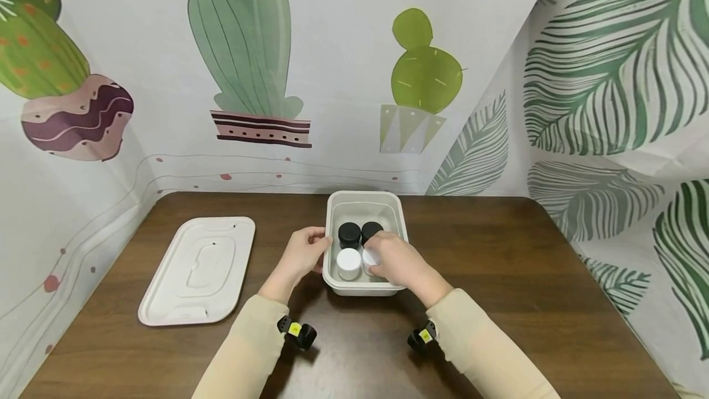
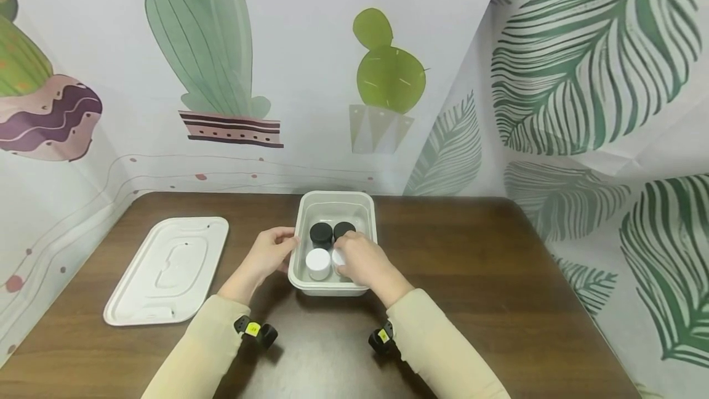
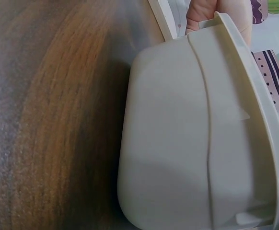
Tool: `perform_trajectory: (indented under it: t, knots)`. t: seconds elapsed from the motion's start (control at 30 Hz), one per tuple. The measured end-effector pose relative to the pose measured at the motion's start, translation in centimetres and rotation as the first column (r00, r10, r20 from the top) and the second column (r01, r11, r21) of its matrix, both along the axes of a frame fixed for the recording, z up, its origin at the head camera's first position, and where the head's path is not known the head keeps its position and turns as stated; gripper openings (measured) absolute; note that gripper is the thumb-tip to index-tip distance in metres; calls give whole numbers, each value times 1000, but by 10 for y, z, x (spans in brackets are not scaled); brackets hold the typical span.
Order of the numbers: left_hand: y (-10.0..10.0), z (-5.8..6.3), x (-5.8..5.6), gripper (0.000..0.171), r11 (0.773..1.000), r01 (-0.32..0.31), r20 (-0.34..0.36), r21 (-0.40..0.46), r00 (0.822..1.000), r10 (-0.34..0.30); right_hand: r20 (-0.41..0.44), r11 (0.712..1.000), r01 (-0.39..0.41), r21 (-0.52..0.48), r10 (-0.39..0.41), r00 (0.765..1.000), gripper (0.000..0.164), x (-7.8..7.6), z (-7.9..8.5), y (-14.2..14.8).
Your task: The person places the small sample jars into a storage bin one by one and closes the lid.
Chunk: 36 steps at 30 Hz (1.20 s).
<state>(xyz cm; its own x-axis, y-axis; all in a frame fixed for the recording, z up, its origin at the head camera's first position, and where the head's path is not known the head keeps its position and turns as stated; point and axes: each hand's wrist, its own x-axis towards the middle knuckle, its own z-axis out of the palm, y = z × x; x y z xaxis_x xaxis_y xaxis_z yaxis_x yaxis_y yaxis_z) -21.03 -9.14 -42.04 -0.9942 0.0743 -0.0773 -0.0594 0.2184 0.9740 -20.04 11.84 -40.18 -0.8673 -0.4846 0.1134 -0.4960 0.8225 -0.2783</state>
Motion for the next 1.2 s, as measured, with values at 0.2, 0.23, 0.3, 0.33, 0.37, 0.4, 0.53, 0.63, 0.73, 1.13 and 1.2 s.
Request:
perform_trajectory:
  t: [0.2,0.23,0.3,0.33,0.37,0.4,0.53,0.63,0.73,1.13,1.2]
  knots:
    - [2,-1,-1,36,1000,-19,48,-1,999,19,0,1000,15,-8,-15,1000,34,0,0,0]
    - [2,-2,-1,36,1000,-20,47,-2,999,21,-2,1000,17,-11,-17,1000,34,0,0,0]
    - [2,-3,0,36,1000,-22,39,-7,999,23,-7,1000,18,-19,-18,1000,34,0,0,0]
    - [3,-3,0,36,1000,-24,34,-9,999,24,-10,1000,19,-20,-19,1000,34,0,0,0]
    - [3,-3,0,36,1000,-26,32,-9,999,27,-13,1000,19,-21,-20,1000,34,0,0,0]
    - [3,-3,1,36,1000,-27,27,-11,999,27,-18,1000,17,-21,-18,1000,33,0,0,1]
    - [3,-3,1,37,1000,-26,18,-5,999,26,-27,999,24,-28,-25,999,31,0,1,2]
    - [2,-4,0,37,1000,-24,14,-12,1000,25,-20,998,49,-49,-50,999,30,0,1,1]
    - [1,-3,1,39,999,-26,5,-44,1000,26,-18,994,70,-86,-72,997,29,1,-1,1]
    - [-13,2,9,45,966,-49,-87,-254,996,28,-123,976,47,-210,-74,990,27,7,3,-1]
    - [-16,2,10,45,962,-51,-106,-269,994,23,-116,973,41,-228,-69,991,28,7,4,-2]
